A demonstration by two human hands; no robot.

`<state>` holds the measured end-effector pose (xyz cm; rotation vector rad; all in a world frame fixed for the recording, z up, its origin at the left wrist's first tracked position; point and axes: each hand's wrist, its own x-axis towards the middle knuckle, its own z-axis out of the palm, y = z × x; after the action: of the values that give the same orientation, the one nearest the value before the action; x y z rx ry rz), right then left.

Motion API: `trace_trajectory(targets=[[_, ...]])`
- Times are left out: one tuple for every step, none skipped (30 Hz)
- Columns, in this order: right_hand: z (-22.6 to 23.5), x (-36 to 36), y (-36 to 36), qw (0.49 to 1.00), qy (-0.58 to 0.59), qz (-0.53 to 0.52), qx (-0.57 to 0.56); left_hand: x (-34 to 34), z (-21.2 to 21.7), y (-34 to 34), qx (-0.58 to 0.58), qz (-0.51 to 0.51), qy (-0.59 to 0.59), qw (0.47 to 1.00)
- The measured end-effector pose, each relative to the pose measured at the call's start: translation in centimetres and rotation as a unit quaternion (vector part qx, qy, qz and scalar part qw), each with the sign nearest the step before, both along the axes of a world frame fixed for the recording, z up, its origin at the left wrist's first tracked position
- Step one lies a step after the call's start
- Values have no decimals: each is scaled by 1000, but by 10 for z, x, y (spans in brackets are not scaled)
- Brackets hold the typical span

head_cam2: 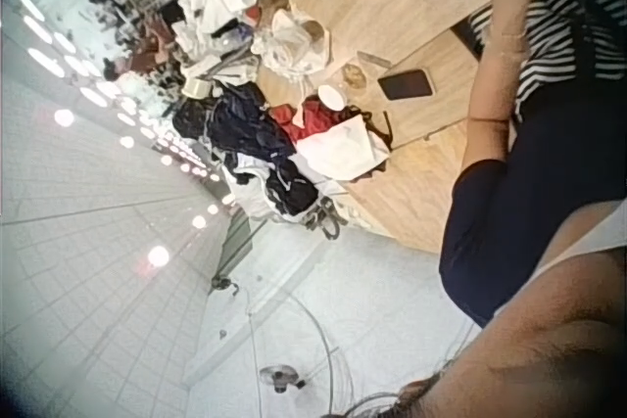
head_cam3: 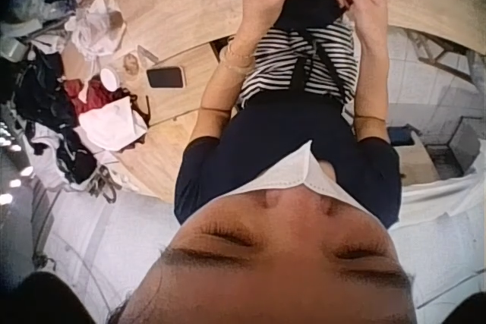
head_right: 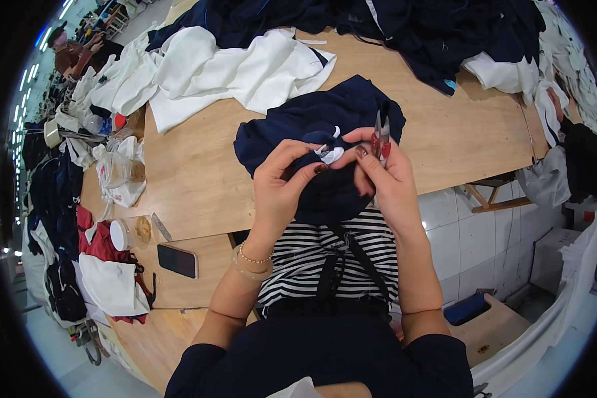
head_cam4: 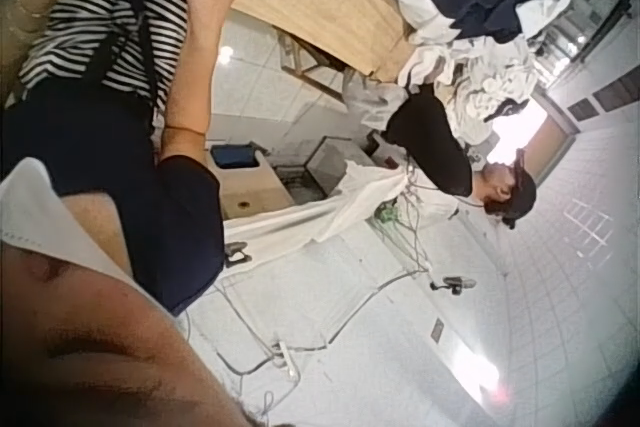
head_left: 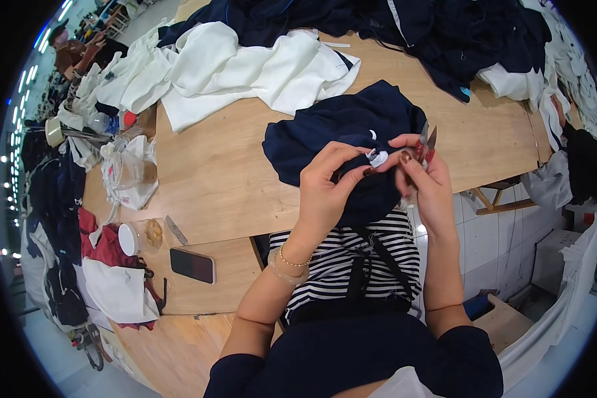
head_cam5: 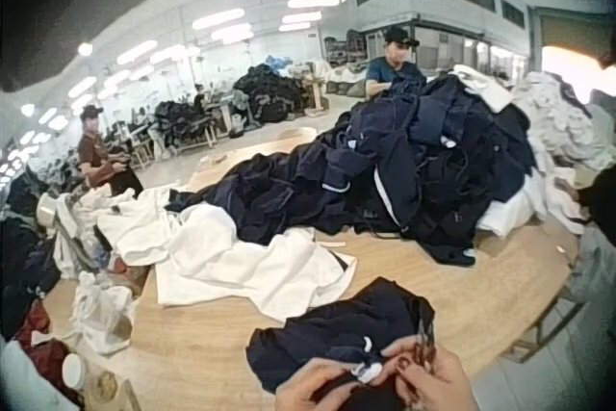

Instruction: Trimming excess threads from dark blue athletic shorts using thread snips in a factory setting.

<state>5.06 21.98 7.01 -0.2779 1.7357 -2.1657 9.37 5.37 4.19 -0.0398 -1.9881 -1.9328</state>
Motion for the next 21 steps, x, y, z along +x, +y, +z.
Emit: trace_trajectory(targets=[[4, -2, 3, 998, 28, -25, 43, 1, 2, -3, -7, -16, -7, 1000], [6, -4, 2, 998, 28, -26, 43, 1, 3, -4, -14, -32, -13, 999], [7, -7, 0, 994, 83, -12, 74, 0, 4, -4, -14, -33, -13, 999], [9, -7, -3, 985, 138, 1, 105, -2, 4, -3, -14, -22, -2, 1000], [22, -4, -9, 984, 118, -1, 133, -3, 5, -3, -15, -12, 10, 1000], [22, -3, -15, 984, 117, -2, 133, -2, 5, -3, -14, -12, 10, 1000], [22, -3, -19, 959, 219, -1, 180, 0, 7, -4, -24, -21, -8, 999], [21, -3, -21, 921, 318, 0, 224, 1, 8, -5, -33, -30, -25, 999], [16, -4, -21, 916, 339, -6, 215, 2, 7, -4, -33, -30, -25, 999], [14, -5, -22, 916, 339, -6, 214, 4, 7, -3, 14, -36, -76, 996], [13, -8, -21, 920, 340, -6, 197, 4, 6, -3, 60, -41, -128, 989], [12, -9, -21, 923, 341, -6, 179, 4, 7, -4, 60, -41, -127, 989], [21, -9, -19, 941, 291, -5, 170, 2, 8, -4, 87, -47, -109, 989], [24, -10, -18, 941, 291, -5, 170, 1, 9, -4, 114, -53, -90, 988], [26, -11, -18, 971, 208, -35, 112, 2, 11, -7, 112, -68, -103, 986], [28, -13, -17, 989, 123, -66, 54, 2, 12, -7, 112, -69, -103, 986], [29, -17, -16, 988, 121, -80, 60, 2, 12, -7, 116, -69, -105, 985], [30, -17, -14, 987, 121, -81, 61, 3, 12, -7, 119, -70, -107, 985], [30, -18, -13, 991, 101, -32, 86, 3, 12, -6, 119, -69, -107, 985], [31, -19, -13, 990, 80, 18, 111, 3, 11, -5, 123, -62, -102, 985], [34, -19, -14, 975, 115, 64, 179, 3, 10, -5, 127, -55, -97, 986]])
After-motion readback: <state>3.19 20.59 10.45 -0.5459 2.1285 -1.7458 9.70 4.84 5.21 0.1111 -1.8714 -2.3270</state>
